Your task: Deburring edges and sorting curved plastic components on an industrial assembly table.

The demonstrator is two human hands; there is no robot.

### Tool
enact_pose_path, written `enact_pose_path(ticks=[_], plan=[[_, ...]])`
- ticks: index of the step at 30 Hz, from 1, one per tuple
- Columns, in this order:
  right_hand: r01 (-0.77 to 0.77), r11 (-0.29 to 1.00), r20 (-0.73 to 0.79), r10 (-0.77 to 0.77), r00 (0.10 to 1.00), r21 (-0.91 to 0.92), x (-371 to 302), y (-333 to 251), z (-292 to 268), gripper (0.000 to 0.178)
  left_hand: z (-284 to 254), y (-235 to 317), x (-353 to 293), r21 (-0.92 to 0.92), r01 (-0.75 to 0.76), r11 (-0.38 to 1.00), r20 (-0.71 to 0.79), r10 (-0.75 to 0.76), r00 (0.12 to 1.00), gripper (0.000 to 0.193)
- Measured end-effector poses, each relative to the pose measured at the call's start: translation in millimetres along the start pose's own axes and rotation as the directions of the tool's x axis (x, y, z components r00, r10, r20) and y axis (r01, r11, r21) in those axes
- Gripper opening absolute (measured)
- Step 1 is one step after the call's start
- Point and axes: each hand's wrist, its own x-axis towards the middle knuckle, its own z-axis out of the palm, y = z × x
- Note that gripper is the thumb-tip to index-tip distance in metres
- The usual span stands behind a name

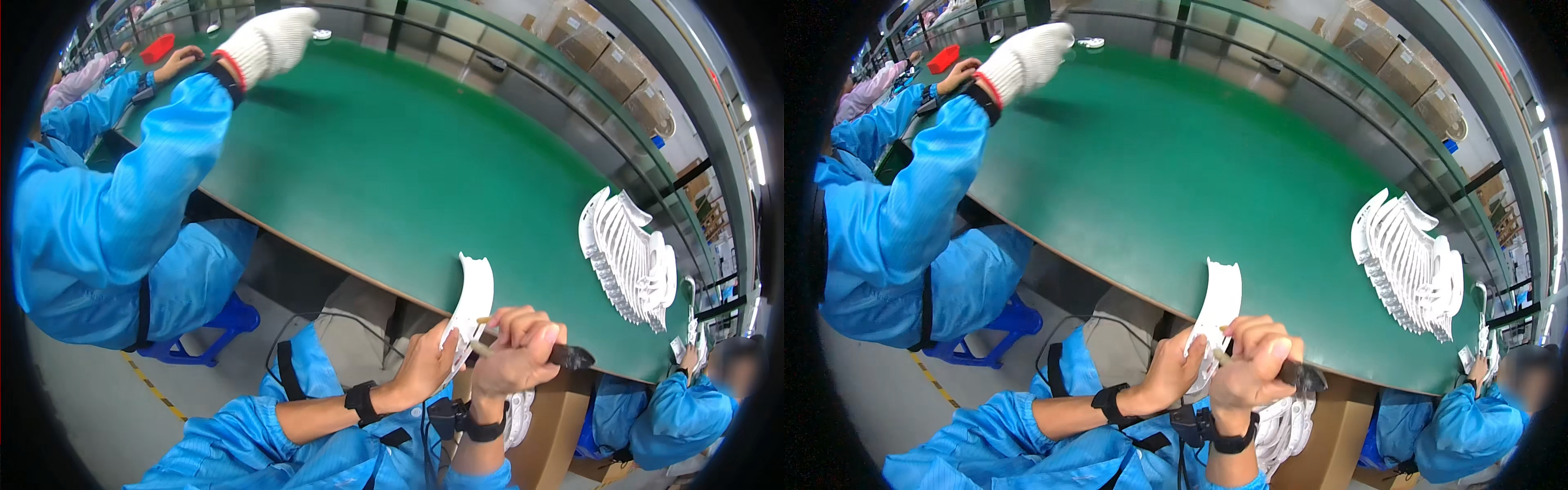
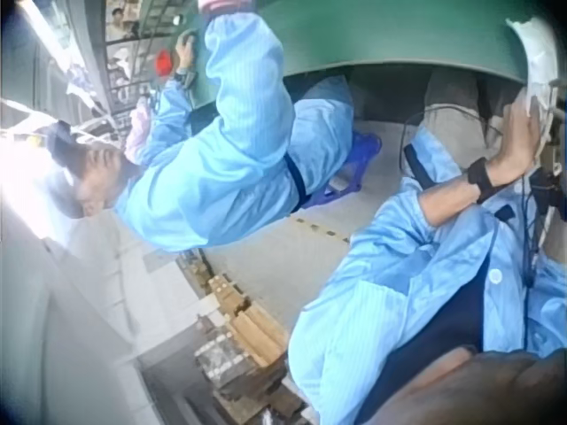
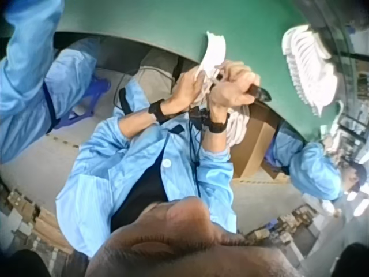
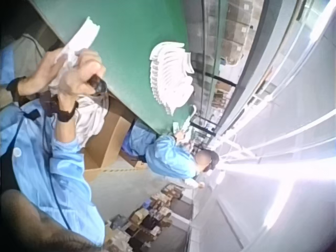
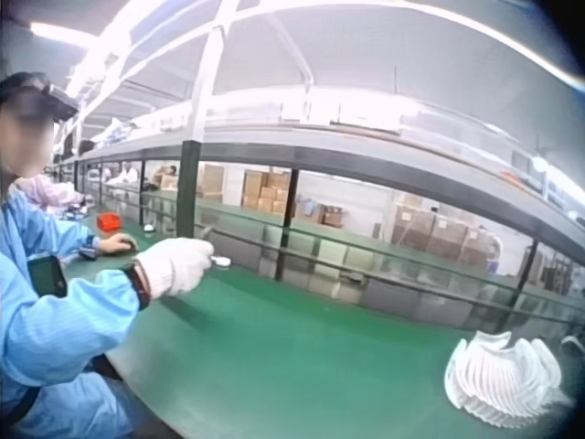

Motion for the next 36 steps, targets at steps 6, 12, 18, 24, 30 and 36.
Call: enact_pose_path(ticks=[6, 12, 18, 24, 30, 36], plan=[[-0.024, 1.000, 0.014, 0.024, 1.000, -0.020, 2, 10, -6, 0.030, -2, -1, 2, 0.061, 0.001, 0.998, 0.001, -0.002, 1.000, 0.023], [0.027, 0.993, 0.060, -0.020, 0.998, -0.113, 1, 19, -6, 0.028, -2, -2, 2, 0.114, -0.005, 0.993, 0.000, 0.005, 1.000, 0.023], [0.013, 0.998, 0.053, -0.017, 0.998, 0.068, -2, -7, -11, 0.033, -2, 0, 1, -0.001, 0.028, 1.000, 0.000, -0.028, 1.000, 0.023], [-0.061, 0.998, 0.109, 0.063, 0.992, -0.024, -4, 13, -20, 0.033, -2, -1, 2, -0.009, 0.017, 1.000, -0.019, -0.018, 1.000, 0.023], [-0.111, 0.994, 0.088, 0.109, 0.990, 0.018, -2, 17, -14, 0.030, -2, 1, 4, -0.043, 0.018, 0.999, 0.024, -0.017, 1.000, 0.022], [0.046, 0.997, -0.025, -0.045, 0.999, 0.066, 2, -1, -15, 0.035, -1, -7, 2, -0.011, 0.036, 0.999, 0.047, -0.036, 0.998, 0.025]])
